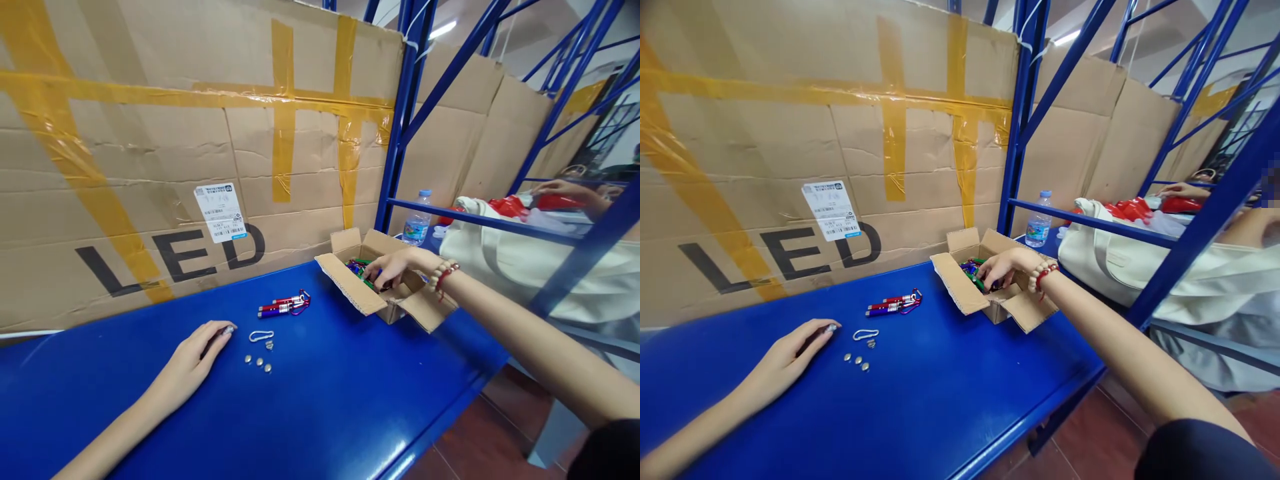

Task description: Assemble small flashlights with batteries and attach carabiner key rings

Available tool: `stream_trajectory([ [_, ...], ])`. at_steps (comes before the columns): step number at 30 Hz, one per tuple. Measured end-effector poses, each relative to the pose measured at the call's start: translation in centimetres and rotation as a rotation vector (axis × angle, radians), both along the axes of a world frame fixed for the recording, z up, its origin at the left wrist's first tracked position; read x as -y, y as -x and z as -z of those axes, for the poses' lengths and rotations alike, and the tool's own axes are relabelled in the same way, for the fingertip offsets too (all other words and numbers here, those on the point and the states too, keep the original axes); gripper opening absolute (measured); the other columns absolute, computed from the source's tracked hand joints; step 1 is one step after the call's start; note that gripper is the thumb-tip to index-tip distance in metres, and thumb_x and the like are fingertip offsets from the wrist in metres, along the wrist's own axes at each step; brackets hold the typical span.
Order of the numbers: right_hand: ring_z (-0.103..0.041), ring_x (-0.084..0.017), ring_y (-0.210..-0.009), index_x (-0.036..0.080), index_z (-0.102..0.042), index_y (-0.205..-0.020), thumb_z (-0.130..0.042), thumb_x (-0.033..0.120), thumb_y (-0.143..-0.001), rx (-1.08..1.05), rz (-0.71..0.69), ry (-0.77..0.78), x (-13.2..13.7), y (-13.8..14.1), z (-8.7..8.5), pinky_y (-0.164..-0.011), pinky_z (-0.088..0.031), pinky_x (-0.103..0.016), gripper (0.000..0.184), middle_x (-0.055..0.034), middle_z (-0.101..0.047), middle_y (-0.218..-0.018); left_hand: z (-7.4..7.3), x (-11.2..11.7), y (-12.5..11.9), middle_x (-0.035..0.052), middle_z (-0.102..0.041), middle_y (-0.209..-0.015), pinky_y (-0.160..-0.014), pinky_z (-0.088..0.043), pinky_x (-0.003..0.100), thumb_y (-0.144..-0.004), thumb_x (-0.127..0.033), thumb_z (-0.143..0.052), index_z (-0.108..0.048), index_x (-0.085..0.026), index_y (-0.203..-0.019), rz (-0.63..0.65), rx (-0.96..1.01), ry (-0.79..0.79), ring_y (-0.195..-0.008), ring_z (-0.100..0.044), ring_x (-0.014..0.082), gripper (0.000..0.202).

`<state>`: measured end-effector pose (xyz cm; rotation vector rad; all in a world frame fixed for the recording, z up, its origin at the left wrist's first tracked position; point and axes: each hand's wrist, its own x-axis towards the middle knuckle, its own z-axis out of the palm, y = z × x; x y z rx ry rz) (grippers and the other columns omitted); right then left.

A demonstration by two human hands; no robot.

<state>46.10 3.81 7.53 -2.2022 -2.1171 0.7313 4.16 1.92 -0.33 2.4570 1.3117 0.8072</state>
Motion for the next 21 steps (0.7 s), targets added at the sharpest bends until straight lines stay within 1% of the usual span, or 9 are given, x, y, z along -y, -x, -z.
stream_trajectory([
  [2,-0.059,-0.011,-0.061,0.018,-0.064,-0.100,-0.073,0.026,-0.049,-0.002,-0.019,0.102,-0.6,0.2,0.1,-0.050,-0.046,-0.018,0.052,-0.0009,-0.065,-0.079,-0.1,0.2,-0.1,0.0034,-0.064,-0.104,-0.087,-0.047,0.032,-0.088,-0.046,-0.036,-0.057,-0.023,-0.101,0.014,-0.016,-0.006,-0.099,-0.059,0.0210,0.034],
  [4,-0.058,-0.011,-0.059,0.016,-0.060,-0.102,-0.073,0.027,-0.049,0.005,-0.030,0.132,-1.0,0.6,0.5,-0.049,-0.046,-0.019,0.055,-0.0018,-0.064,-0.081,-0.2,0.3,-0.1,0.0043,-0.064,-0.104,-0.086,-0.047,0.032,-0.089,-0.045,-0.034,-0.057,-0.022,-0.101,0.019,-0.025,-0.020,-0.098,-0.060,0.0211,0.035],
  [7,-0.057,-0.010,-0.061,0.017,-0.057,-0.103,-0.072,0.027,-0.052,0.009,-0.049,0.084,-1.0,1.3,1.2,-0.051,-0.046,-0.019,0.054,-0.0020,-0.061,-0.087,-0.4,0.5,-0.2,0.0047,-0.065,-0.102,-0.085,-0.048,0.032,-0.089,-0.044,-0.034,-0.058,-0.022,-0.100,0.026,-0.027,-0.045,-0.096,-0.060,0.0211,0.034],
  [9,-0.057,-0.011,-0.063,0.017,-0.058,-0.099,-0.068,0.025,-0.057,0.031,-0.048,0.022,-0.7,1.4,1.6,-0.052,-0.046,-0.019,0.044,-0.0026,-0.061,-0.087,-0.5,0.5,-0.2,0.0046,-0.065,-0.101,-0.084,-0.048,0.032,-0.089,-0.043,-0.034,-0.058,-0.022,-0.099,0.028,-0.024,-0.048,-0.095,-0.061,0.0210,0.033],
  [12,-0.057,-0.013,-0.061,0.014,-0.061,-0.089,-0.062,0.024,-0.064,0.085,-0.037,-0.068,-0.4,1.3,1.9,-0.052,-0.045,-0.022,0.027,-0.0043,-0.062,-0.078,-0.7,0.6,-0.2,0.0051,-0.065,-0.102,-0.084,-0.048,0.033,-0.089,-0.043,-0.035,-0.058,-0.021,-0.099,0.027,-0.010,-0.029,-0.095,-0.061,0.0211,0.033],
  [15,-0.058,-0.013,-0.059,0.013,-0.064,-0.087,-0.058,0.024,-0.068,0.089,-0.053,-0.093,-0.6,0.7,1.6,-0.052,-0.046,-0.022,0.022,-0.0042,-0.064,-0.077,-0.7,0.6,-0.1,0.0056,-0.065,-0.103,-0.086,-0.048,0.034,-0.089,-0.043,-0.035,-0.057,-0.021,-0.100,0.033,0.007,-0.011,-0.096,-0.060,0.0212,0.033],
  [19,-0.060,-0.011,-0.064,0.015,-0.065,-0.097,-0.054,0.016,-0.070,0.090,-0.080,-0.095,-1.7,-0.2,0.5,-0.053,-0.047,-0.018,0.029,-0.0035,-0.067,-0.084,-0.5,0.5,0.0,0.0057,-0.065,-0.103,-0.085,-0.048,0.034,-0.089,-0.043,-0.035,-0.058,-0.021,-0.099,0.047,0.028,-0.030,-0.096,-0.060,0.0213,0.033],
  [21,-0.061,-0.013,-0.068,0.016,-0.067,-0.096,-0.054,0.013,-0.070,0.121,-0.094,-0.119,-2.4,-0.5,-0.1,-0.055,-0.047,-0.019,0.029,-0.0037,-0.068,-0.084,-0.4,0.4,0.0,0.0055,-0.065,-0.103,-0.086,-0.048,0.034,-0.089,-0.043,-0.036,-0.058,-0.021,-0.099,0.048,0.022,-0.030,-0.096,-0.061,0.0211,0.033],
])
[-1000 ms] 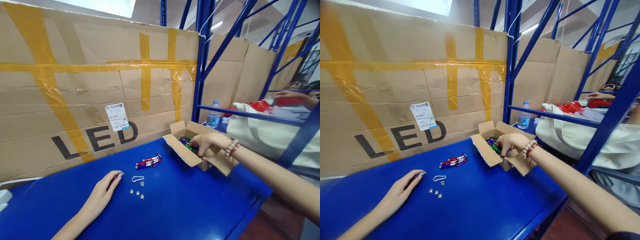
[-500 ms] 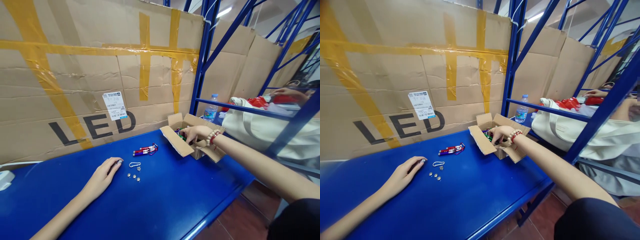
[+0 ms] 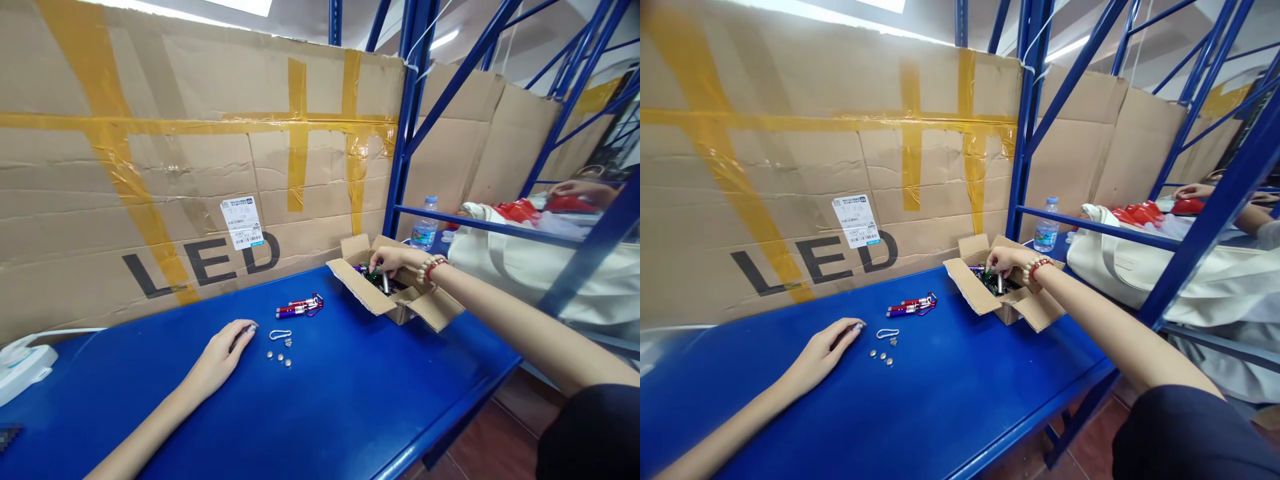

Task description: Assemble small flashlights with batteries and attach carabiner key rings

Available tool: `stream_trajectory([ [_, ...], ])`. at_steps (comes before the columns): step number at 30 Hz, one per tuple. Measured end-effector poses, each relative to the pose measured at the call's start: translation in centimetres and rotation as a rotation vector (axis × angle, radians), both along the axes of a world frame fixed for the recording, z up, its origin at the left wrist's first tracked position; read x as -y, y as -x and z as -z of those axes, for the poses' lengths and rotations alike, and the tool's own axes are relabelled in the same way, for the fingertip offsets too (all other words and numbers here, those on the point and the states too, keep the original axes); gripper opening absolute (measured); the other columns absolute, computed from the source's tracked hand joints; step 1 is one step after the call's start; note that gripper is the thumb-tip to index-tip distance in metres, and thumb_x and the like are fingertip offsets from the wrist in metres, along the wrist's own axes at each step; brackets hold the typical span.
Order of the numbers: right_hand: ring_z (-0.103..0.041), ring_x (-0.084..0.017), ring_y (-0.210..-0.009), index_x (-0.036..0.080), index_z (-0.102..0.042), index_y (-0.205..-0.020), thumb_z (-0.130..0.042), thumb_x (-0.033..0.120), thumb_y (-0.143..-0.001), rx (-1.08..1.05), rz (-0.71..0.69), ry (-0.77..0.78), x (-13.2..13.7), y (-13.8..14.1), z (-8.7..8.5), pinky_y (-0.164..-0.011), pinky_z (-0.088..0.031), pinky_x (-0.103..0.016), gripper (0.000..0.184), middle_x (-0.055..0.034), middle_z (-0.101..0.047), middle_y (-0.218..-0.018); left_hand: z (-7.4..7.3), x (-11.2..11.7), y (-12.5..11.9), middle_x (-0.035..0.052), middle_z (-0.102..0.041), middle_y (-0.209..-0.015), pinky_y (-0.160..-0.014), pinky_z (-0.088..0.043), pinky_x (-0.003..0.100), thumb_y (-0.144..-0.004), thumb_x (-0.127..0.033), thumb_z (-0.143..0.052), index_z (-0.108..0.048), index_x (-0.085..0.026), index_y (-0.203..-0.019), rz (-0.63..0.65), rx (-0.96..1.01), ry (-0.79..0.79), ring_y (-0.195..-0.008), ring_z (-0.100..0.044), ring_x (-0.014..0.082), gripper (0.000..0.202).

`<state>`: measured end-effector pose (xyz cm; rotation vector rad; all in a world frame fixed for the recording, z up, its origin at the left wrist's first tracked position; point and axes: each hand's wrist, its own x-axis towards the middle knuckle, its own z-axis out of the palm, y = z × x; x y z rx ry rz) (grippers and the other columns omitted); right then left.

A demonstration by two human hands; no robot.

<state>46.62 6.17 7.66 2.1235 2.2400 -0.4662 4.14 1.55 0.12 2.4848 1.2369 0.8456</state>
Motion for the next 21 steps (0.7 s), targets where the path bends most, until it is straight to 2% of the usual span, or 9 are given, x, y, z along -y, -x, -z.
stream_trajectory([
  [4,-0.061,-0.020,-0.087,0.017,-0.070,-0.089,-0.056,0.012,-0.069,0.096,-0.032,-0.135,-0.7,0.1,-0.7,-0.070,-0.046,-0.024,0.024,-0.0066,-0.067,-0.095,0.0,-0.1,0.0,0.0050,-0.066,-0.103,-0.085,-0.048,0.033,-0.089,-0.043,-0.036,-0.058,-0.022,-0.100,-0.005,-0.004,0.009,-0.096,-0.061,0.0208,0.033],
  [7,-0.056,-0.022,-0.100,0.017,-0.069,-0.094,-0.054,0.012,-0.072,0.145,-0.060,-0.223,-0.8,0.7,-1.0,-0.083,-0.041,-0.026,0.027,-0.0087,-0.064,-0.105,-0.1,0.0,0.0,0.0048,-0.066,-0.103,-0.085,-0.049,0.033,-0.089,-0.043,-0.034,-0.058,-0.022,-0.100,0.000,0.002,0.007,-0.096,-0.061,0.0208,0.033],
  [9,-0.056,-0.022,-0.101,0.016,-0.068,-0.096,-0.055,0.015,-0.072,0.164,-0.075,-0.233,-0.7,1.1,-1.4,-0.085,-0.040,-0.026,0.028,-0.0097,-0.064,-0.107,-0.2,0.0,0.0,0.0048,-0.066,-0.103,-0.085,-0.049,0.033,-0.090,-0.043,-0.033,-0.058,-0.022,-0.100,0.007,0.000,0.007,-0.096,-0.061,0.0209,0.034],
  [11,-0.058,-0.025,-0.097,0.014,-0.067,-0.097,-0.061,0.020,-0.068,0.178,-0.070,-0.215,-0.6,1.5,-1.8,-0.081,-0.042,-0.029,0.030,-0.0120,-0.065,-0.102,-0.2,0.0,0.0,0.0050,-0.065,-0.104,-0.085,-0.048,0.033,-0.090,-0.042,-0.033,-0.057,-0.022,-0.100,0.007,-0.004,0.015,-0.097,-0.061,0.0208,0.034],
  [13,-0.062,-0.025,-0.084,0.013,-0.067,-0.095,-0.066,0.029,-0.064,0.178,-0.057,-0.153,-0.3,1.9,-2.0,-0.071,-0.045,-0.030,0.035,-0.0129,-0.067,-0.090,-0.1,0.0,0.1,0.0052,-0.065,-0.105,-0.086,-0.047,0.033,-0.090,-0.043,-0.033,-0.057,-0.022,-0.101,-0.001,-0.004,0.024,-0.098,-0.060,0.0207,0.034],
  [16,-0.062,-0.019,-0.060,0.014,-0.067,-0.091,-0.069,0.037,-0.059,0.144,-0.064,0.003,0.4,2.7,-1.5,-0.055,-0.046,-0.027,0.040,-0.0075,-0.067,-0.073,0.0,0.1,0.1,0.0050,-0.065,-0.105,-0.087,-0.047,0.033,-0.090,-0.043,-0.034,-0.057,-0.022,-0.101,-0.005,-0.006,0.021,-0.098,-0.060,0.0208,0.034],
  [18,-0.060,-0.015,-0.056,0.016,-0.064,-0.097,-0.071,0.033,-0.056,0.118,-0.080,0.062,0.8,3.3,-0.7,-0.049,-0.045,-0.024,0.045,-0.0054,-0.068,-0.080,0.1,0.1,0.2,0.0046,-0.065,-0.105,-0.086,-0.048,0.033,-0.089,-0.043,-0.034,-0.057,-0.023,-0.102,0.008,-0.020,0.015,-0.097,-0.060,0.0207,0.033],
  [21,-0.060,-0.013,-0.060,0.017,-0.056,-0.108,-0.068,0.027,-0.059,0.110,-0.084,0.029,1.3,3.6,0.8,-0.049,-0.045,-0.022,0.051,-0.0065,-0.065,-0.098,0.2,0.0,0.3,0.0041,-0.065,-0.104,-0.087,-0.048,0.033,-0.090,-0.042,-0.034,-0.057,-0.023,-0.103,0.029,-0.037,0.012,-0.097,-0.061,0.0204,0.033],
])
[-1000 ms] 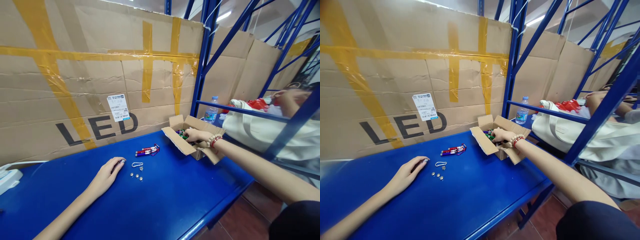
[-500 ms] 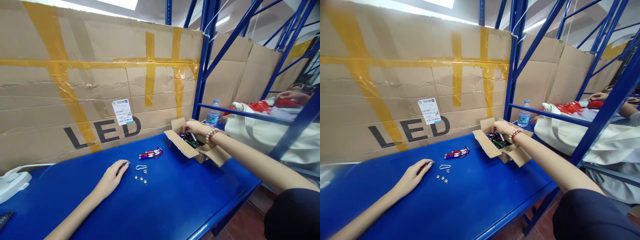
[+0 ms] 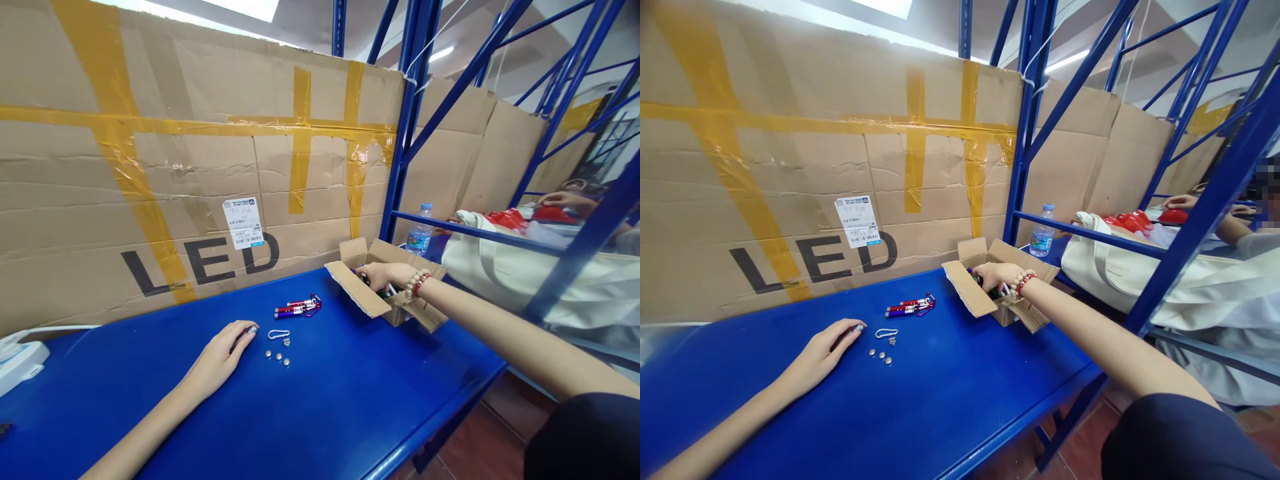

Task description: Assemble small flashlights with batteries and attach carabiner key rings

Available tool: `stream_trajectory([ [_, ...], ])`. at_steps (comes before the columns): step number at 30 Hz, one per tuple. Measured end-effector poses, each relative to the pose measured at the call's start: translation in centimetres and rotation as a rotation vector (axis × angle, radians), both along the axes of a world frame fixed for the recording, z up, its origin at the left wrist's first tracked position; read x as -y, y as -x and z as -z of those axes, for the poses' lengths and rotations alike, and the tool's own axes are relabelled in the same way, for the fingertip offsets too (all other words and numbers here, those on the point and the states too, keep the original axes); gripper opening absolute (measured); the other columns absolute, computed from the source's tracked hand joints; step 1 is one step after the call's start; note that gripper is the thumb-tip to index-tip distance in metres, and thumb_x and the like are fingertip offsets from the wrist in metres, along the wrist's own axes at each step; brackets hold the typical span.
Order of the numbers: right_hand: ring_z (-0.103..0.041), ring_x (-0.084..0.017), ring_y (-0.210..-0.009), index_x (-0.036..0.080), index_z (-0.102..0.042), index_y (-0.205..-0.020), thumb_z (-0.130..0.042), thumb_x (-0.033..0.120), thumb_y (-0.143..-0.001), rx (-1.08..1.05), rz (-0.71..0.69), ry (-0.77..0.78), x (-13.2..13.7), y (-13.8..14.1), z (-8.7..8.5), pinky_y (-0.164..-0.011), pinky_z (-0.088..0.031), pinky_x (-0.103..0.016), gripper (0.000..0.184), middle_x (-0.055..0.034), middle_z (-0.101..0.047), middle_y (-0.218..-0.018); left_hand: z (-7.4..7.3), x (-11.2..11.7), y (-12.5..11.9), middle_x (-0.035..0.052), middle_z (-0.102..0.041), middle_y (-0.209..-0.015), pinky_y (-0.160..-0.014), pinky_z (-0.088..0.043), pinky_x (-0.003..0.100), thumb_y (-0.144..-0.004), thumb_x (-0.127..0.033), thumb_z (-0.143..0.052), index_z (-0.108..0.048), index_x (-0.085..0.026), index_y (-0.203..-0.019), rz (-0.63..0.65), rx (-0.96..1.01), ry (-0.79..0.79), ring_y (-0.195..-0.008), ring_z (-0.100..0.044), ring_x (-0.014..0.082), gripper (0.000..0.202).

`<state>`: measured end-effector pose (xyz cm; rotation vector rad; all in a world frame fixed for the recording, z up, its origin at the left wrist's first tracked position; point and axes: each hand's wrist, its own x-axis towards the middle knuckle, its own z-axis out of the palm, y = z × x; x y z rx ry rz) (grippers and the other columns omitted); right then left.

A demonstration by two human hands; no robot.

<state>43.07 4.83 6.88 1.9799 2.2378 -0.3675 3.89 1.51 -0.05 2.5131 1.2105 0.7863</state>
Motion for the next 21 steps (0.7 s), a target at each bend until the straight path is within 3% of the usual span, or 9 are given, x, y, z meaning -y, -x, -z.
stream_trajectory([
  [7,-0.058,-0.015,-0.086,0.015,-0.057,-0.101,-0.054,0.027,-0.083,0.076,-0.022,-0.163,0.1,-0.6,1.0,-0.077,-0.047,-0.032,0.022,-0.0066,-0.061,-0.100,0.2,-0.1,0.1,0.0039,-0.064,-0.105,-0.087,-0.047,0.034,-0.090,-0.044,-0.032,-0.056,-0.023,-0.103,0.007,0.010,0.016,-0.099,-0.059,0.0206,0.034],
  [18,-0.059,-0.014,-0.082,0.013,-0.059,-0.097,-0.049,0.033,-0.087,0.116,0.035,-0.178,-1.9,-3.3,-1.2,-0.074,-0.049,-0.032,0.024,-0.0045,-0.061,-0.096,0.3,-0.3,0.2,0.0033,-0.064,-0.105,-0.087,-0.047,0.034,-0.090,-0.043,-0.033,-0.056,-0.024,-0.102,0.024,0.014,0.009,-0.098,-0.059,0.0200,0.031],
  [21,-0.057,-0.017,-0.092,0.013,-0.059,-0.101,-0.050,0.032,-0.086,0.123,0.080,-0.245,-2.0,-3.5,-1.9,-0.080,-0.046,-0.035,0.026,-0.0090,-0.060,-0.104,0.4,-0.3,0.2,0.0037,-0.063,-0.106,-0.089,-0.046,0.035,-0.090,-0.043,-0.033,-0.055,-0.023,-0.102,0.021,0.018,0.019,-0.100,-0.059,0.0202,0.032],
])
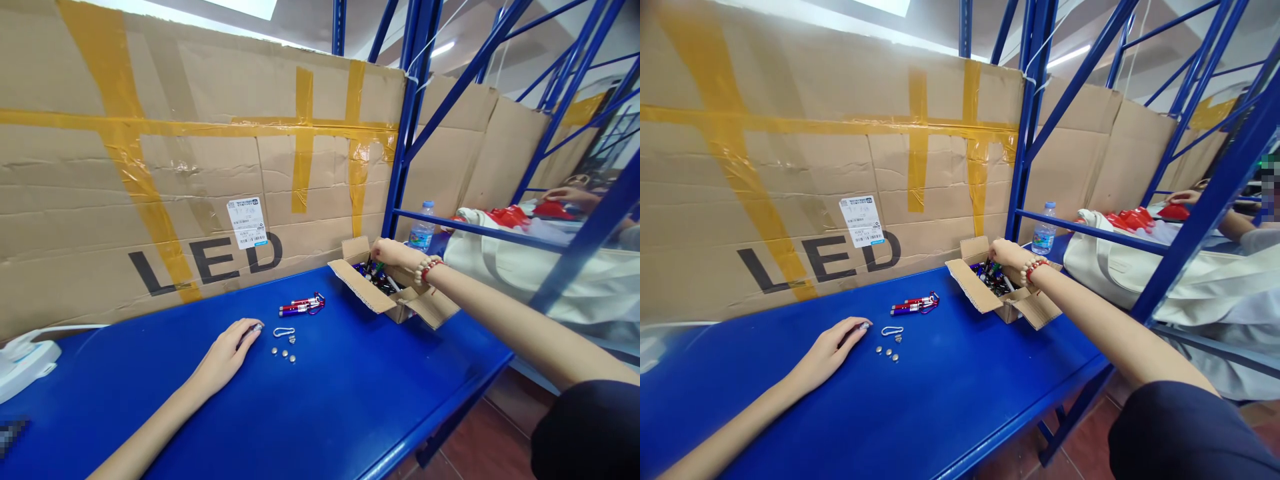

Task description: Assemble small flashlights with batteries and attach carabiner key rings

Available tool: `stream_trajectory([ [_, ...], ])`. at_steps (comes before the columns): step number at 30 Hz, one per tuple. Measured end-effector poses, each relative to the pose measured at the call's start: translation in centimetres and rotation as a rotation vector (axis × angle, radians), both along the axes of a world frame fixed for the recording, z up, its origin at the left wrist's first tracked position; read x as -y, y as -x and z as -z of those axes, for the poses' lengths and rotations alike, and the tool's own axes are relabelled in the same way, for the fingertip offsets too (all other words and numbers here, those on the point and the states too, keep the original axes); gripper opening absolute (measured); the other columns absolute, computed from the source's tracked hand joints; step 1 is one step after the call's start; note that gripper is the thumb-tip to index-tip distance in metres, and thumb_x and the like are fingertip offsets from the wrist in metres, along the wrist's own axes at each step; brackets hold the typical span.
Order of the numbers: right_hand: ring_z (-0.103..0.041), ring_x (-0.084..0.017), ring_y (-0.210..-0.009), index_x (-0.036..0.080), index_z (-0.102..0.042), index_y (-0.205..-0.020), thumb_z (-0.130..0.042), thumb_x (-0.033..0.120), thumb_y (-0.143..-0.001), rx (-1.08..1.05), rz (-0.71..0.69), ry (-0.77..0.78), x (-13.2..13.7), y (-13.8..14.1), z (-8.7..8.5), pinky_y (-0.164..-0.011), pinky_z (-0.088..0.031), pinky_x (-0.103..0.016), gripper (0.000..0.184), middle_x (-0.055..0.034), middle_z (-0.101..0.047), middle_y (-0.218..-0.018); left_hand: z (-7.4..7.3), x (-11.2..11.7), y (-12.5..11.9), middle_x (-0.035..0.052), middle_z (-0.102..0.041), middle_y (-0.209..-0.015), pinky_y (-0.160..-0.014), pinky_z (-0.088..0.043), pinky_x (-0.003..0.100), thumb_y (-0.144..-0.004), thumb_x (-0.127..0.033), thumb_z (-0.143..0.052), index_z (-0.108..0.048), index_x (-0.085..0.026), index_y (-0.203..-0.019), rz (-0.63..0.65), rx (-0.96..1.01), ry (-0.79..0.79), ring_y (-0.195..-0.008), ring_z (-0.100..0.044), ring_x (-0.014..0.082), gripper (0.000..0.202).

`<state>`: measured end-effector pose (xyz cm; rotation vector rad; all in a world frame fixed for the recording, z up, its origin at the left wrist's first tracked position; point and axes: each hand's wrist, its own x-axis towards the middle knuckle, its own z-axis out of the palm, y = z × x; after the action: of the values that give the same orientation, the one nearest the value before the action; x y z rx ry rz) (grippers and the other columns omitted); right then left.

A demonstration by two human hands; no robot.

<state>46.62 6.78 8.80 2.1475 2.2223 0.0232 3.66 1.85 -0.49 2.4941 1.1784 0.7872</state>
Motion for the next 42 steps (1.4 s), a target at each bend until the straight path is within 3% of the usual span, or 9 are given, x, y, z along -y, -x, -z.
stream_trajectory([
  [3,-0.056,-0.022,-0.097,0.013,-0.063,-0.103,-0.059,0.026,-0.077,-0.028,-0.058,0.019,0.5,0.3,-0.6,-0.081,-0.044,-0.031,0.029,-0.0113,-0.061,-0.105,0.0,0.0,0.0,0.0042,-0.063,-0.106,-0.089,-0.046,0.035,-0.090,-0.043,-0.033,-0.056,-0.023,-0.102,0.001,-0.001,-0.005,-0.099,-0.059,0.0203,0.033],
  [5,-0.059,-0.020,-0.089,0.016,-0.067,-0.096,-0.063,0.025,-0.069,-0.067,-0.148,0.133,1.0,0.7,-0.6,-0.074,-0.045,-0.025,0.029,-0.0062,-0.066,-0.095,0.0,0.0,0.0,0.0040,-0.064,-0.106,-0.088,-0.047,0.035,-0.090,-0.043,-0.033,-0.056,-0.023,-0.102,0.000,-0.007,-0.005,-0.099,-0.059,0.0203,0.033],
  [10,-0.060,-0.015,-0.071,0.016,-0.067,-0.093,-0.065,0.026,-0.059,-0.139,-0.289,0.353,2.1,2.6,1.0,-0.059,-0.044,-0.020,0.036,0.0009,-0.068,-0.080,-0.1,0.1,0.0,0.0036,-0.064,-0.105,-0.088,-0.047,0.034,-0.090,-0.044,-0.033,-0.056,-0.024,-0.103,-0.004,-0.009,-0.012,-0.098,-0.060,0.0204,0.033],
  [13,-0.059,-0.016,-0.074,0.015,-0.062,-0.100,-0.065,0.022,-0.056,-0.139,-0.307,0.303,2.6,3.2,1.9,-0.060,-0.043,-0.021,0.045,-0.0025,-0.067,-0.088,-0.1,0.1,0.0,0.0032,-0.064,-0.106,-0.087,-0.047,0.034,-0.090,-0.044,-0.033,-0.056,-0.024,-0.103,-0.008,-0.011,-0.008,-0.098,-0.060,0.0201,0.033],
  [17,-0.057,-0.021,-0.084,0.015,-0.062,-0.096,-0.063,0.019,-0.057,-0.113,-0.323,0.198,2.9,3.0,2.4,-0.068,-0.043,-0.023,0.039,-0.0062,-0.064,-0.097,-0.1,0.1,0.1,0.0032,-0.063,-0.106,-0.088,-0.047,0.034,-0.090,-0.045,-0.033,-0.055,-0.024,-0.104,-0.003,-0.015,0.005,-0.099,-0.059,0.0201,0.033],
  [25,-0.059,-0.018,-0.077,0.014,-0.064,-0.091,-0.052,0.008,-0.063,-0.076,-0.291,0.107,3.0,3.8,3.0,-0.064,-0.040,-0.022,0.031,-0.0071,-0.067,-0.093,-0.2,0.4,-0.1,0.0034,-0.063,-0.106,-0.089,-0.046,0.035,-0.090,-0.043,-0.034,-0.056,-0.024,-0.102,-0.024,-0.006,-0.014,-0.100,-0.058,0.0207,0.032],
  [34,-0.062,-0.020,-0.076,0.015,-0.069,-0.086,-0.053,0.012,-0.064,-0.012,-0.127,0.045,2.8,1.8,0.8,-0.062,-0.042,-0.025,0.027,-0.0084,-0.068,-0.088,-0.4,0.3,0.1,0.0042,-0.064,-0.105,-0.088,-0.047,0.035,-0.090,-0.043,-0.034,-0.056,-0.023,-0.103,-0.013,0.005,0.006,-0.099,-0.059,0.0208,0.033],
  [38,-0.062,-0.020,-0.080,0.018,-0.069,-0.090,-0.061,0.017,-0.060,-0.041,-0.146,0.137,3.1,1.8,-0.3,-0.066,-0.044,-0.024,0.032,-0.0051,-0.068,-0.090,-0.3,0.2,0.2,0.0045,-0.064,-0.106,-0.088,-0.047,0.036,-0.090,-0.044,-0.034,-0.057,-0.023,-0.103,0.000,0.008,-0.015,-0.099,-0.059,0.0212,0.033],
  [42,-0.061,-0.018,-0.080,0.018,-0.067,-0.094,-0.068,0.017,-0.056,-0.124,-0.218,0.300,3.7,3.9,0.1,-0.067,-0.045,-0.022,0.038,-0.0009,-0.068,-0.088,-0.2,0.3,0.2,0.0037,-0.064,-0.106,-0.088,-0.047,0.034,-0.090,-0.043,-0.034,-0.057,-0.024,-0.102,-0.006,0.006,-0.014,-0.099,-0.059,0.0207,0.033],
])
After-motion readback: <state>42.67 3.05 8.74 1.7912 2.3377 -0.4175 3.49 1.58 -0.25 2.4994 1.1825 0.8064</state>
